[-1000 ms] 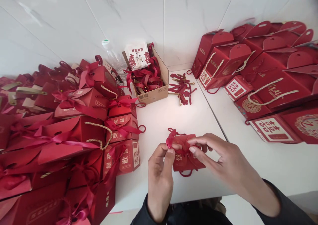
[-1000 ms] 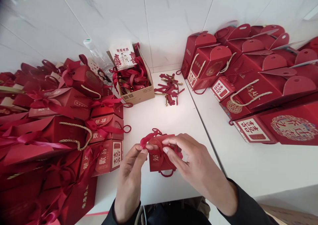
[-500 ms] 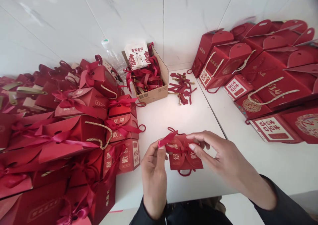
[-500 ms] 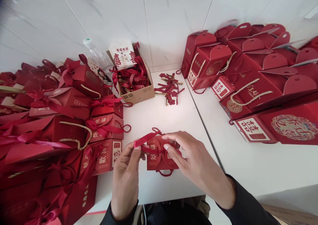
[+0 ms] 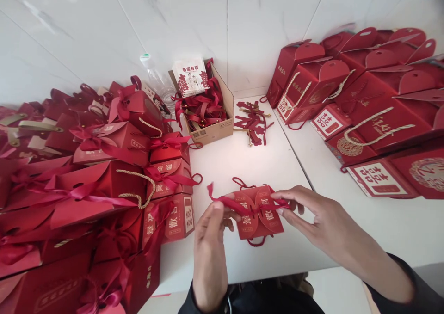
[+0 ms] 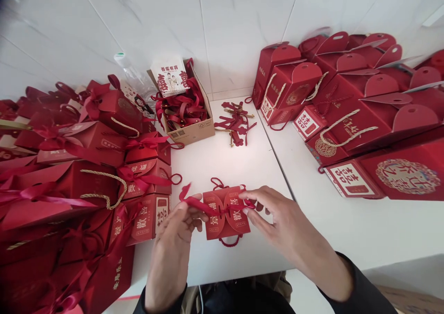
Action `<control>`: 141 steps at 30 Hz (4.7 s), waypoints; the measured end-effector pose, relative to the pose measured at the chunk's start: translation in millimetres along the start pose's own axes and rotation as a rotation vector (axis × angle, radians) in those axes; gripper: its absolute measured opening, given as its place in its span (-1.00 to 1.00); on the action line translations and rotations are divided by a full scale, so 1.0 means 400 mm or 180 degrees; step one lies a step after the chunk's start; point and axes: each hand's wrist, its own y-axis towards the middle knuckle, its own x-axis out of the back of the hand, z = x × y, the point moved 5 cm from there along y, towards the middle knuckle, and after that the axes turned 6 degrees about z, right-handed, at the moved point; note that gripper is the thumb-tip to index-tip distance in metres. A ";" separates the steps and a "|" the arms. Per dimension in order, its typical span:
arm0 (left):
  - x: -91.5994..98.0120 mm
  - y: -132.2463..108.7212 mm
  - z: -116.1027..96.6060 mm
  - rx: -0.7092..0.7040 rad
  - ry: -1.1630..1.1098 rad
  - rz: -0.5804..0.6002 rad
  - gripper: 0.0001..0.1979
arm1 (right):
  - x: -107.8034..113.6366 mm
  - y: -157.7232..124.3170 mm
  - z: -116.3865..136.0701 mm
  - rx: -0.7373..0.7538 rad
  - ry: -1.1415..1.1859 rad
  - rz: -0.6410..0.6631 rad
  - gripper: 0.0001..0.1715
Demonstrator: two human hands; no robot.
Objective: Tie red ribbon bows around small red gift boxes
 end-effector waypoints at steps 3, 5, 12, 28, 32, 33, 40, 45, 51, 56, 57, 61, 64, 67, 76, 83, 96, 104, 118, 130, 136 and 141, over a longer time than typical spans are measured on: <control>0.005 -0.002 -0.008 -0.0234 0.0578 0.0091 -0.63 | 0.000 0.002 0.003 -0.0057 0.0012 0.0000 -0.81; 0.002 -0.001 -0.014 -0.0302 0.0788 0.0126 -0.63 | 0.008 0.002 0.013 -0.0079 -0.0066 -0.0087 -0.80; -0.009 0.003 -0.025 -0.0469 0.0952 0.0250 -0.69 | 0.022 0.002 0.027 -0.0136 -0.0150 -0.0057 -0.75; -0.036 -0.011 -0.061 -0.0893 0.1638 0.0372 -0.77 | 0.005 -0.002 0.025 0.0142 -0.0423 -0.0072 -0.87; -0.024 -0.004 -0.043 -0.0731 0.1064 0.0125 -0.62 | 0.013 -0.005 0.036 0.0690 -0.0858 -0.0579 -0.93; -0.021 -0.003 -0.041 -0.0775 0.0995 0.0079 -0.62 | 0.010 -0.005 0.035 0.0718 -0.0897 -0.0536 -0.94; -0.028 -0.008 -0.046 -0.1317 0.1962 0.0400 -0.83 | -0.016 -0.004 0.008 0.0123 -0.0852 0.0354 -0.92; -0.022 -0.015 -0.059 -0.2287 0.3193 -0.0076 -0.75 | -0.014 -0.002 0.005 0.0123 -0.0823 0.0180 -0.87; -0.041 -0.020 -0.079 -0.2793 0.3673 -0.0597 -0.86 | -0.012 -0.008 0.038 0.0399 -0.0730 -0.0446 -0.90; -0.039 -0.014 -0.080 -0.2633 0.3436 -0.0682 -0.89 | -0.027 -0.007 0.047 0.0211 -0.0494 -0.0491 -0.95; -0.037 -0.010 -0.076 -0.2514 0.3335 -0.0592 -0.89 | -0.030 -0.006 0.048 0.0229 -0.0460 -0.0489 -0.93; -0.041 0.002 -0.057 -0.1916 0.2849 -0.0062 -0.90 | -0.036 -0.006 0.053 0.0396 -0.0503 -0.0526 -0.76; -0.044 0.005 -0.050 -0.1527 0.2408 0.0185 -0.83 | -0.031 -0.010 0.052 0.0360 -0.0633 -0.0681 -0.82; -0.047 0.000 -0.055 -0.1480 0.2381 0.0255 -0.78 | -0.026 -0.013 0.050 0.0290 -0.0646 -0.0775 -0.80; -0.053 -0.023 -0.085 -0.2455 0.2919 -0.0307 -0.85 | -0.025 -0.016 0.044 -0.0077 -0.0179 -0.0616 -0.81; -0.066 0.019 -0.040 -0.0805 0.1133 0.0616 -0.76 | -0.013 -0.020 0.037 -0.0446 0.0155 -0.0475 -0.94; -0.089 0.025 -0.022 -0.0010 0.0426 0.1457 -0.80 | -0.001 -0.010 0.067 -0.0237 0.1152 0.0240 -0.72; -0.092 0.024 -0.028 -0.0304 0.0945 0.1389 -0.68 | 0.016 -0.012 0.057 0.0125 0.0440 0.0093 -0.74; -0.116 0.013 -0.032 -0.0053 0.1058 0.1539 -0.73 | 0.007 0.019 0.113 0.0932 -0.0183 0.0000 -0.75; -0.119 0.008 -0.048 -0.0294 0.1604 0.1889 -0.71 | 0.001 0.048 0.130 0.1609 -0.0609 0.0072 -0.79; -0.109 0.029 -0.044 -0.0324 0.1552 0.1621 -0.74 | 0.016 0.034 0.098 0.1261 -0.0590 0.0017 -0.86; -0.112 0.041 -0.024 -0.0158 0.1269 0.1246 -0.71 | 0.016 0.020 0.115 0.1568 -0.0471 0.0373 -0.81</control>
